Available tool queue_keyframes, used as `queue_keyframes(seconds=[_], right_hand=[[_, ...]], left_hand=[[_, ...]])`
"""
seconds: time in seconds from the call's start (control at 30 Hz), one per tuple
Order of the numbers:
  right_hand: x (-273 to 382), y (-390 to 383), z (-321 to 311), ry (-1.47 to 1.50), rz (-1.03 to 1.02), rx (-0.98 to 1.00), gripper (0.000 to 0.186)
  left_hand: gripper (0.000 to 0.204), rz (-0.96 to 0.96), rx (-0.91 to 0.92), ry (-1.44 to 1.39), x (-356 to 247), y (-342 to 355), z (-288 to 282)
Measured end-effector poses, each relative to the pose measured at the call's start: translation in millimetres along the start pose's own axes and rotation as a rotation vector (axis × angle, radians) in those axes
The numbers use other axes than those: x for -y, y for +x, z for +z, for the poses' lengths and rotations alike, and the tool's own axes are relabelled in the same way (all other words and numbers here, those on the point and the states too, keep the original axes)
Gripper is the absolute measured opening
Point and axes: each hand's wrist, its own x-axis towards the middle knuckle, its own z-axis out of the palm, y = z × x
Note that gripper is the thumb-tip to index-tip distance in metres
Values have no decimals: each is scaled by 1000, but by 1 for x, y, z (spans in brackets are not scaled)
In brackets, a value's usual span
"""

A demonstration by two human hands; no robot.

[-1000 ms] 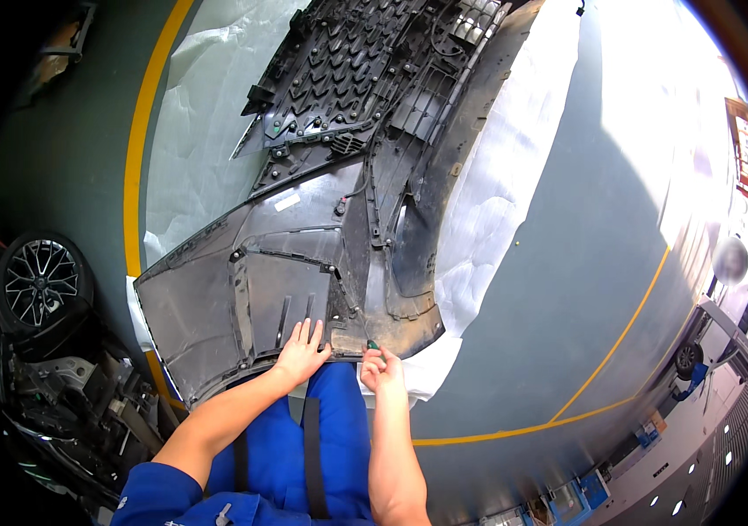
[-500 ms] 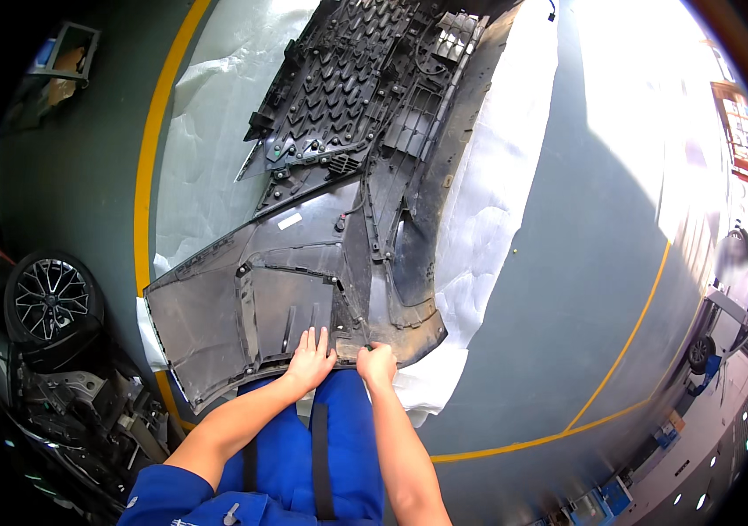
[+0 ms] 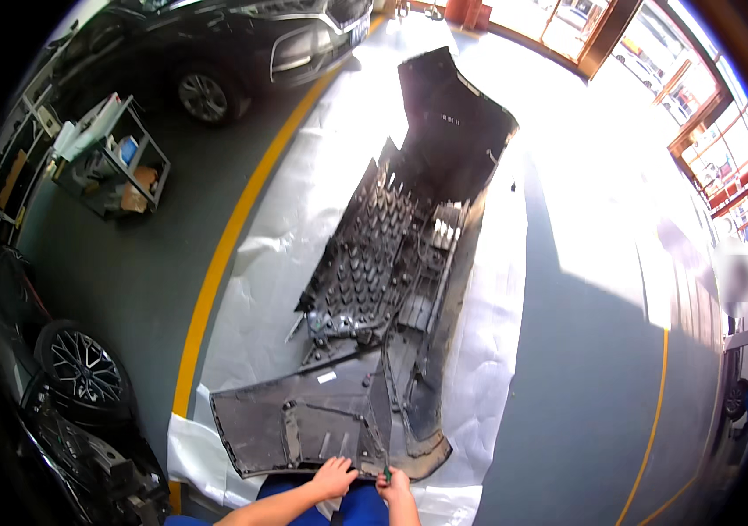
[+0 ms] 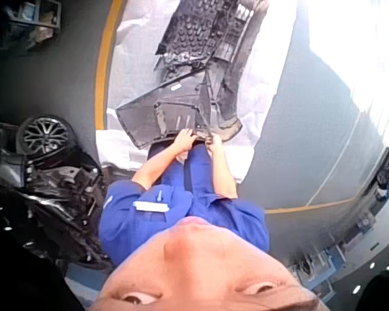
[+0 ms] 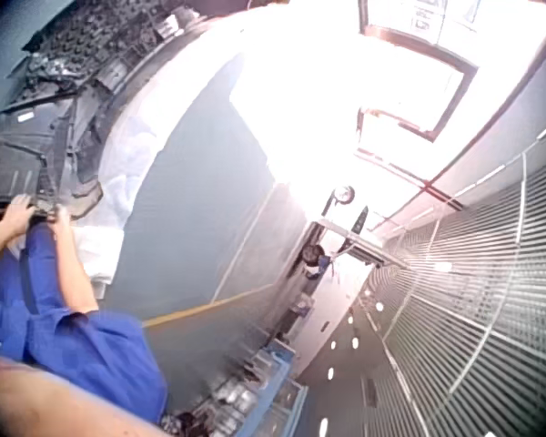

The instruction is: The person works on a large black plastic car part laid on a white sheet, using a screwdriver to remove fasteners and a pry tool to separate sections. They retrieve tools from a nearby cart and continue disassembling the part.

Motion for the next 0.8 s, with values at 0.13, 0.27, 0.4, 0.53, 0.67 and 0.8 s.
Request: queue_keyframes(seconds=[0.13, 0.27, 0.4, 0.53, 0.67, 0.8], right_hand=[[-60, -70, -8, -632, -493, 53, 19], [-126, -100, -45, -824, -991, 160, 14], [-236, -312, 43, -1338, -884, 515, 19], [-337, -383, 105, -1785, -768, 837, 26], [-409, -396, 169, -2275, -896, 946, 32], [-455, -394, 215, -2481, -819, 1053, 39]], left_hand=[[20, 45, -231, -325, -16, -84, -48], [24, 81, -75, -532, -20, -207, -150], [37, 0, -150, -695, 17, -341, -184], [44, -23, -67, -997, 29, -453, -200], [44, -35, -154, -1067, 37, -519, -209], [44, -48, -281, -1092, 38, -559, -206]])
